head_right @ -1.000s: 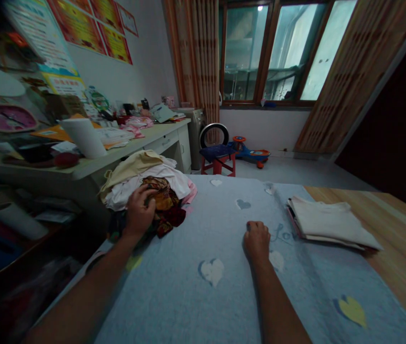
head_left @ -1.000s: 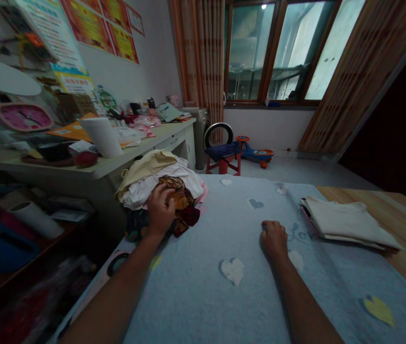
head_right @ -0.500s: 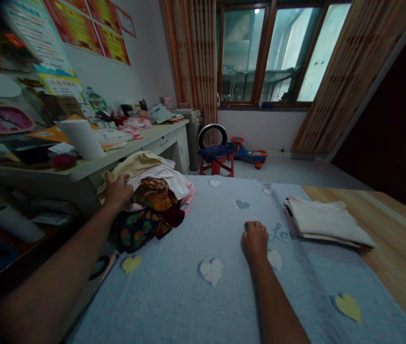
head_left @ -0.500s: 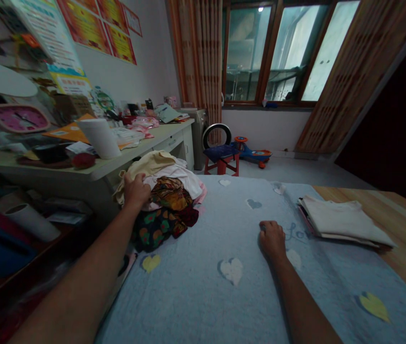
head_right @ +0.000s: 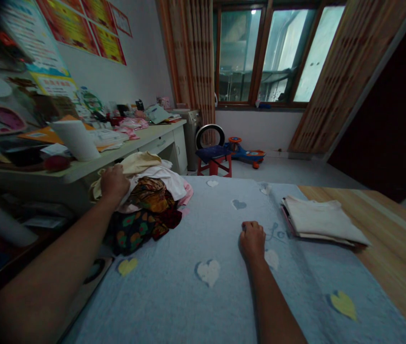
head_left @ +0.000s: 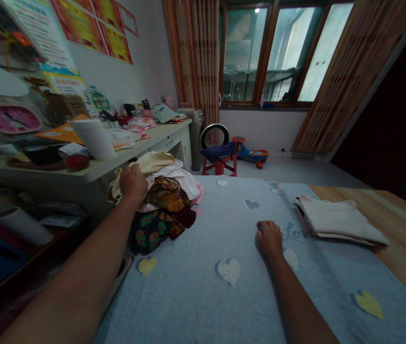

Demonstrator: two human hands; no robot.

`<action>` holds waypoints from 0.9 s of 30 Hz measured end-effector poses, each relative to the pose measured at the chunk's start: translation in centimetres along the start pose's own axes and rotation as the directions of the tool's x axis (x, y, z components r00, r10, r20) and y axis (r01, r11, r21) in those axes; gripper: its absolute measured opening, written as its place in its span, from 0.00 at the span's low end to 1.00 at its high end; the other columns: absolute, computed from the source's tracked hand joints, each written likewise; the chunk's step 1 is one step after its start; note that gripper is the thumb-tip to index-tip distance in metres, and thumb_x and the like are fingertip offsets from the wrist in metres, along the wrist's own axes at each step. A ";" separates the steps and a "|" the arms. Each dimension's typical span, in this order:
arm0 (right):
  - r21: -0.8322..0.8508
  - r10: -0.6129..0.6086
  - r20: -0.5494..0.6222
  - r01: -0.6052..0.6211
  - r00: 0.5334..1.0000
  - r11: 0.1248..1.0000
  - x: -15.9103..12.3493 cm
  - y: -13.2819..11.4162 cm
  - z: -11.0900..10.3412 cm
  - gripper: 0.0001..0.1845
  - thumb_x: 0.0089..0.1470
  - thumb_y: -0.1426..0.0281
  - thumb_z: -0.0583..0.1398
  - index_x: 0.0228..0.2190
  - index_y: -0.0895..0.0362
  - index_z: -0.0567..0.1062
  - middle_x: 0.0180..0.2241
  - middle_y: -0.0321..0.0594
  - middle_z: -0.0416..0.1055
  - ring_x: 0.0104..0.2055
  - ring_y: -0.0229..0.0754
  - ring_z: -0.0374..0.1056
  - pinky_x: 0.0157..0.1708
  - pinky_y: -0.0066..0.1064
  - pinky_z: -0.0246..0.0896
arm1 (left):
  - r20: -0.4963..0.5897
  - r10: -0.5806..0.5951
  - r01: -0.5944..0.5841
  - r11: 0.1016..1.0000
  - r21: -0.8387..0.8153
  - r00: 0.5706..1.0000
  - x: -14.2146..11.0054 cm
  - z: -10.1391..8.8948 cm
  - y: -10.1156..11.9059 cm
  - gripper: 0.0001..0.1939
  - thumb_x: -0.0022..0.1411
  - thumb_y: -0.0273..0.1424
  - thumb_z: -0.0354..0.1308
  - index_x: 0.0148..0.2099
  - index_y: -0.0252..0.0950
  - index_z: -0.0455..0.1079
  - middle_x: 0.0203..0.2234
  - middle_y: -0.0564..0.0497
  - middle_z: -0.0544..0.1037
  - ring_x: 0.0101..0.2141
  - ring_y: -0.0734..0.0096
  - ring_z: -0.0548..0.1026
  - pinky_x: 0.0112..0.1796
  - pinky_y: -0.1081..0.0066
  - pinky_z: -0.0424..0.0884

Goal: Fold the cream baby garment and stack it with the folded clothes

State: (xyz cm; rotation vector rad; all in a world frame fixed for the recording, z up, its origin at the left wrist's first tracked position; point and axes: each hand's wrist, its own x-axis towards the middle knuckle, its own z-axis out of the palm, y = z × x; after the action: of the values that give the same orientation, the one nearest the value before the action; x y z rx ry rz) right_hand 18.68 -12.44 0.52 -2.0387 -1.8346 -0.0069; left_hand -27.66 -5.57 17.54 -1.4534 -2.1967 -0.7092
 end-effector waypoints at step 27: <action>0.017 -0.022 -0.014 0.022 1.000 1.000 -0.1 0.1 0.1 0.16 0.53 0.76 0.55 0.42 0.57 0.76 0.45 0.48 0.70 0.47 0.51 0.64 0.44 0.38 0.54 | -0.281 0.325 -0.430 0.679 -0.595 0.903 -9.8 -3.7 10.1 0.10 0.65 0.29 0.49 0.44 0.37 0.70 0.47 0.45 0.75 0.51 0.63 0.71 0.55 0.62 0.65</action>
State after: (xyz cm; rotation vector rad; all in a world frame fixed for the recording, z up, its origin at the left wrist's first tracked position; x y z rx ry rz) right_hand 18.71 -12.52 0.40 -2.0022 -1.8432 -0.0113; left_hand -14.42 -11.53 16.54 -2.0146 -1.4863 -1.4598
